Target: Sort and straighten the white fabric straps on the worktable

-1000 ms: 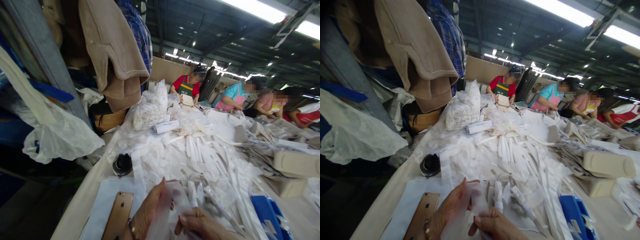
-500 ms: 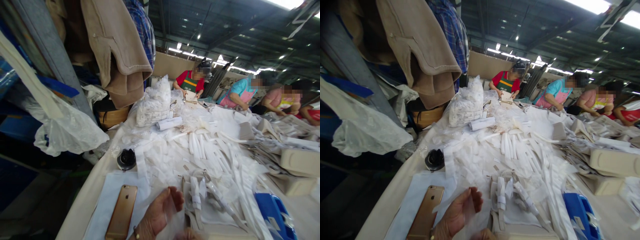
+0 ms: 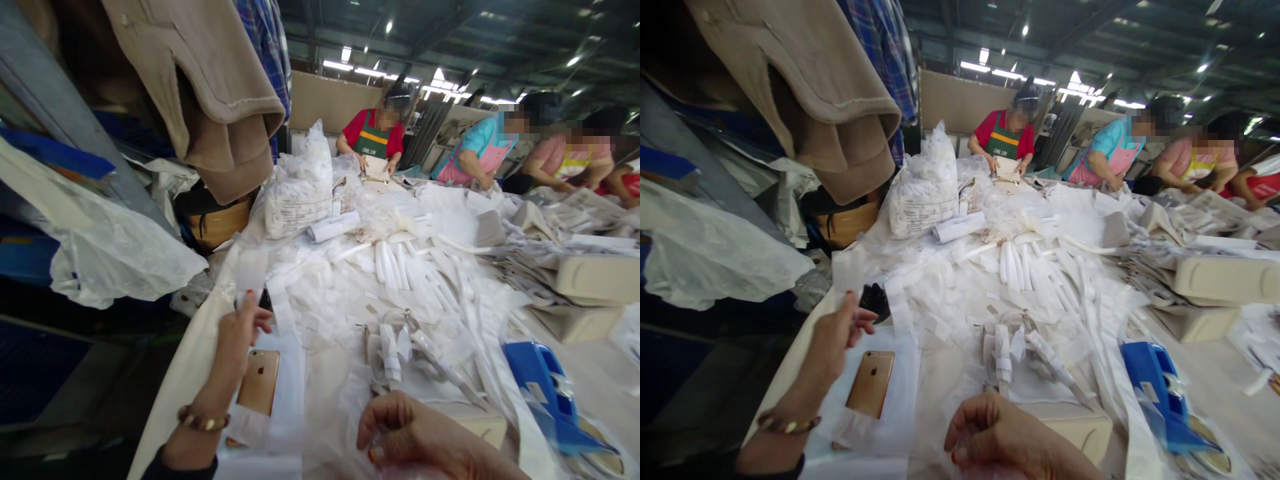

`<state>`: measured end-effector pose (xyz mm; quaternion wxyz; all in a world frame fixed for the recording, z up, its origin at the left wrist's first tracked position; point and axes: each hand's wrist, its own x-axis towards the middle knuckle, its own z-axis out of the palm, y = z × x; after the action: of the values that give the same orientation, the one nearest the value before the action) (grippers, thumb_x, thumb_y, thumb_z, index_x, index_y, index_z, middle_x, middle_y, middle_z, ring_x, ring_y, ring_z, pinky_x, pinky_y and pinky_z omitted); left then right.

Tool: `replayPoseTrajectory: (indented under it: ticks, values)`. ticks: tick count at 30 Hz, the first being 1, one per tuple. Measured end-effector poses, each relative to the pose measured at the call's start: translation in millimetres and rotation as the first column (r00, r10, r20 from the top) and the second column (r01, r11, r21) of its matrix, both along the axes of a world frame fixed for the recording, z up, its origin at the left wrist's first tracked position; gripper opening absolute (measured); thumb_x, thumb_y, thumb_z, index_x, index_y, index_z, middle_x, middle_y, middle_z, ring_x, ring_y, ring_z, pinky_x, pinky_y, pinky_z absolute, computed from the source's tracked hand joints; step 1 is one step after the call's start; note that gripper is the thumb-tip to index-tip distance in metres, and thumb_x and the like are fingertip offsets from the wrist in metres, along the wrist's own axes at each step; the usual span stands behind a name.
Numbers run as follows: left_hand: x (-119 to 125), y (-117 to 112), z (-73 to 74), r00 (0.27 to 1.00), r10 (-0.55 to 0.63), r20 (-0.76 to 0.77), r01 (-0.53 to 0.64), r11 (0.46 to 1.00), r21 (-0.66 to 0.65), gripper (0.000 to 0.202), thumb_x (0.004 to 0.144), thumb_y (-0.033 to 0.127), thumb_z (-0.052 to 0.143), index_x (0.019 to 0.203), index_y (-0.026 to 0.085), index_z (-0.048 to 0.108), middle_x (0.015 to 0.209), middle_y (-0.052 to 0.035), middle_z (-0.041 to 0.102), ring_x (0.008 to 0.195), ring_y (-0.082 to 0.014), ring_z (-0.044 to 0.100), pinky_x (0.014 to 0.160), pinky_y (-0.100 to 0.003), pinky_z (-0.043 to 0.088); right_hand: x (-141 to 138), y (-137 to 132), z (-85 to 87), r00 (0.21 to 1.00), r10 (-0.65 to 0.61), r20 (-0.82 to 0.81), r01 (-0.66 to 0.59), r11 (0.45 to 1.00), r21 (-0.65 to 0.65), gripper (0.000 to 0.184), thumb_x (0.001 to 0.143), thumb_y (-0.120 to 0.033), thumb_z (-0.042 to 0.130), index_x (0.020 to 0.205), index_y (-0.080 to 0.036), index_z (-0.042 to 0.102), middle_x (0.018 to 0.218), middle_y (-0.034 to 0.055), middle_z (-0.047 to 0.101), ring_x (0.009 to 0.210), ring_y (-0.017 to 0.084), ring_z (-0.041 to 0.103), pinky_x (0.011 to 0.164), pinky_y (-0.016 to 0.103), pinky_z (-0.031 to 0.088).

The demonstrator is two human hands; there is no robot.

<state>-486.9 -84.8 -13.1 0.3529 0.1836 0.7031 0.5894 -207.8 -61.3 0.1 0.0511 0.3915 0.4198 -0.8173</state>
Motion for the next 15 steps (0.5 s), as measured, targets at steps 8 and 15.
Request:
replayPoseTrajectory:
  ticks: [8,15]
  values:
    - [127.7,-24.4,-12.7,0.715,-0.581,0.389,0.621,0.784,0.03,0.061,0.064,0.075,0.053,0.069,0.015,0.061,0.07,-0.0045,0.055,0.068,-0.0189,0.05,0.064,-0.03,0.042,-33.2,16.8,24.2,0.998,0.042,-0.035,-0.038,0.993,0.111,0.025,0.054,-0.026,0.077,0.067,-0.01,0.063,0.057,-0.0033,0.055,0.048,0.004,0.042,0.045,0.018,0.025]
    - [103.1,-44.7,-31.0,0.771,-0.584,0.253,0.619,0.781,-0.082,0.06,0.076,0.069,0.045,0.065,0.013,0.064,0.048,0.003,0.036,0.049,-0.0123,0.033,0.051,-0.026,0.024,4.3,68.5,45.2,0.924,0.306,0.231,-0.363,0.892,0.269,0.046,0.048,-0.02,0.08,0.091,-0.013,0.065,0.054,-0.0079,0.053,0.046,0.005,0.042,0.044,0.018,0.026]
